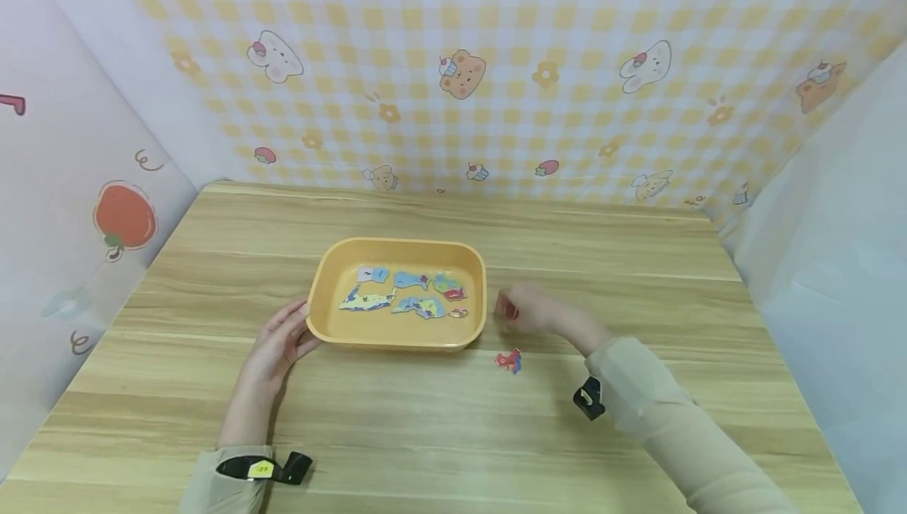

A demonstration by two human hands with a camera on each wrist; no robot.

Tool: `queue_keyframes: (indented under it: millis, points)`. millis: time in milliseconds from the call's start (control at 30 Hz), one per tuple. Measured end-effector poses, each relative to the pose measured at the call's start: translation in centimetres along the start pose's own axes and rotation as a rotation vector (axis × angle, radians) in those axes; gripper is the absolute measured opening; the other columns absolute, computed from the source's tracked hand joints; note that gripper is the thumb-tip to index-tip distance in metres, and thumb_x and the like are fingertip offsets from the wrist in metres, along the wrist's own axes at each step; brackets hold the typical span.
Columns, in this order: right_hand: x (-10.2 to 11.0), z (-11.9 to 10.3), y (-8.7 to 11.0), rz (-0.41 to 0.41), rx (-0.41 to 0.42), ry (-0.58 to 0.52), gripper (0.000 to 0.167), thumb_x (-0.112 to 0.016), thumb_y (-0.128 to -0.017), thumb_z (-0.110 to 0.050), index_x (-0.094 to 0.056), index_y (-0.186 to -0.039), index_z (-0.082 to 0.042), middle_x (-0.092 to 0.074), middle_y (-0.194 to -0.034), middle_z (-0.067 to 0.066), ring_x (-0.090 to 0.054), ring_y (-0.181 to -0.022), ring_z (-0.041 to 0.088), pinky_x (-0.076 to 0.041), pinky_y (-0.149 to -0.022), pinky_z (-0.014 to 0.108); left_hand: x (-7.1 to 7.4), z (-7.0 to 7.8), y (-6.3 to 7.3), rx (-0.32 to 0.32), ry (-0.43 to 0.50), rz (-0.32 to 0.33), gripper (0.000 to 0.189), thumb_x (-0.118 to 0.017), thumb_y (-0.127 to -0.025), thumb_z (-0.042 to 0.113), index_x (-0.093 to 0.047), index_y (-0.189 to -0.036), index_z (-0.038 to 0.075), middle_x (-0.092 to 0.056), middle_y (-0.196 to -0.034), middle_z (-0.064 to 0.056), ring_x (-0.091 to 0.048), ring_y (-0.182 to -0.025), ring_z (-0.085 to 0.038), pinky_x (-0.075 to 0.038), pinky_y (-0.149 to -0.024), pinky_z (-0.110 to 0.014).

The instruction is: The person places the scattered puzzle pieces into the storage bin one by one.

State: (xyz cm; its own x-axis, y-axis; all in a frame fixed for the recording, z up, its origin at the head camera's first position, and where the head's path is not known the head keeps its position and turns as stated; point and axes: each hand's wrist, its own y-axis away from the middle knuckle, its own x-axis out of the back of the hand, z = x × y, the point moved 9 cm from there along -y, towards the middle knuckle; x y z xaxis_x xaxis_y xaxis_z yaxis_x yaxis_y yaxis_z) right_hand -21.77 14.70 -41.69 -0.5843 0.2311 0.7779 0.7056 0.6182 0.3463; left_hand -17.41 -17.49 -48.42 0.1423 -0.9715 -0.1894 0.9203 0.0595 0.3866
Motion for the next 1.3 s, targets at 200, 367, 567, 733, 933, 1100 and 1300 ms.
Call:
queue_keyframes:
  millis: [200, 367, 567, 733, 933, 1100, 1300]
  points:
    - [-2.0, 0.2, 0.2, -0.096, 0.017, -0.082, 0.019, -0.070, -0.075, -0.002, -0.059, -0.089, 0.001, -0.062, -0.084, 0.010, -0.057, -0.077, 0.014, -0.050, -0.065, 0.020, 0.0, 0.1, 0.0, -0.009, 0.009, -0.007, 0.039, -0.054, -0.092, 0.028, -0.048, -0.125, 0.008, -0.062, -0.100, 0.013, -0.062, -0.092, -0.004, -0.055, -0.080, -0.023]
    - [-3.2, 0.6, 0.7, -0.139, 0.002, -0.119, 0.024, -0.075, -0.072, -0.009, -0.060, -0.089, 0.000, -0.060, -0.082, 0.007, -0.054, -0.073, 0.011, -0.047, -0.063, 0.017, -0.2, 0.2, 0.2, -0.016, -0.002, -0.035, 0.051, -0.053, -0.093, 0.029, -0.039, -0.134, 0.002, -0.063, -0.101, 0.014, -0.062, -0.092, -0.003, -0.055, -0.080, -0.021]
    - [-4.2, 1.0, 1.2, -0.151, 0.010, -0.110, 0.027, -0.078, -0.068, -0.008, -0.057, -0.083, -0.004, -0.053, -0.076, 0.003, -0.047, -0.071, 0.011, -0.042, -0.060, 0.016, -0.3, 0.4, 0.3, -0.022, -0.001, -0.039, 0.051, -0.053, -0.092, 0.029, -0.040, -0.132, 0.000, -0.064, -0.100, 0.012, -0.062, -0.092, -0.004, -0.055, -0.080, -0.021]
    - [-4.4, 0.5, 1.6, -0.088, 0.117, -0.035, 0.023, -0.074, -0.064, 0.003, -0.056, -0.076, -0.004, -0.051, -0.072, 0.001, -0.044, -0.068, 0.008, -0.040, -0.058, 0.015, -0.3, 0.4, 0.3, -0.025, -0.002, -0.038, 0.049, -0.054, -0.092, 0.029, -0.041, -0.131, 0.001, -0.064, -0.101, 0.012, -0.062, -0.092, -0.004, -0.055, -0.080, -0.022]
    - [-4.2, 0.3, 1.8, -0.043, 0.155, -0.005, 0.018, -0.073, -0.065, 0.002, -0.059, -0.071, -0.006, -0.054, -0.077, 0.000, -0.046, -0.069, 0.006, -0.041, -0.059, 0.014, -0.1, 0.3, 0.3, -0.016, 0.000, -0.023, 0.049, -0.054, -0.092, 0.028, -0.041, -0.132, 0.001, -0.064, -0.098, 0.013, -0.063, -0.091, -0.003, -0.055, -0.079, -0.022]
    - [-4.0, 0.7, 1.9, -0.049, 0.109, 0.011, 0.019, -0.076, -0.066, -0.003, -0.058, -0.070, -0.007, -0.054, -0.075, -0.001, -0.046, -0.067, 0.005, -0.041, -0.057, 0.015, -0.2, 0.4, 0.3, -0.018, 0.000, -0.028, 0.051, -0.054, -0.092, 0.028, -0.039, -0.132, 0.000, -0.064, -0.099, 0.012, -0.063, -0.091, -0.004, -0.055, -0.080, -0.022]
    - [-3.8, 1.0, 2.0, -0.078, 0.107, -0.057, 0.016, -0.073, -0.068, 0.000, -0.057, -0.069, -0.004, -0.055, -0.067, -0.001, -0.045, -0.060, 0.001, -0.042, -0.052, 0.015, -0.3, 0.4, 0.3, -0.022, 0.000, -0.035, 0.050, -0.053, -0.092, 0.027, -0.040, -0.132, 0.001, -0.063, -0.100, 0.012, -0.062, -0.092, -0.004, -0.055, -0.080, -0.022]
